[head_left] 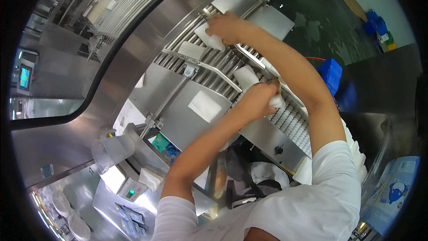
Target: The person picks up white rectangular items from a conveyor belt, places some into a large sack, and sets others on a digital scale by hand.
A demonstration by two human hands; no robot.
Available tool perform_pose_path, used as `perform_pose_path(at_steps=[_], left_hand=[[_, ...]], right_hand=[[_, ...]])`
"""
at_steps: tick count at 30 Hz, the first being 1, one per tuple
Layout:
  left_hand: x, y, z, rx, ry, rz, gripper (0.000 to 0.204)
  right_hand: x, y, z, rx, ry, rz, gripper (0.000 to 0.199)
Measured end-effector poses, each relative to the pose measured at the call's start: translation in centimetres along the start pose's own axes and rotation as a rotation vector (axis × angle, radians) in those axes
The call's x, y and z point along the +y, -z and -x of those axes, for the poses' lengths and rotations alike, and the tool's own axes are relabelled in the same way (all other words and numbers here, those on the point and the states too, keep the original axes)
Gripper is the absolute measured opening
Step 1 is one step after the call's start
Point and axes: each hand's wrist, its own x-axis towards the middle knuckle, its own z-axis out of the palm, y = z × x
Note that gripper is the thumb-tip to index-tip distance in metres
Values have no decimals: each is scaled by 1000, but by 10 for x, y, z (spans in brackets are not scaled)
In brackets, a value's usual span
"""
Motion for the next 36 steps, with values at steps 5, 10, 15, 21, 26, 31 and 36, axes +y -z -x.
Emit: perform_pose_path(at_steps=[5,10,15,21,26,31,36], left_hand=[[-22,86,20,166,308,-147,59],[-70,126,-44,68,811,-798,95],[-146,151,-54,62,965,-843,112],[-184,207,-58,-117,992,-755,115],[-193,201,-54,20,846,-745,111],[-163,201,-52,-127,713,-623,121],[-55,158,-48,-69,458,-420,111]], right_hand=[[-10,48,92,37,-193,-333,39],[-30,20,144,213,-328,-396,39],[-62,30,181,204,-405,-521,35],[-76,17,236,255,-469,-540,30],[-93,25,269,300,-454,-479,33],[-135,43,305,297,-445,-472,37],[-202,14,381,508,-416,-844,46]])
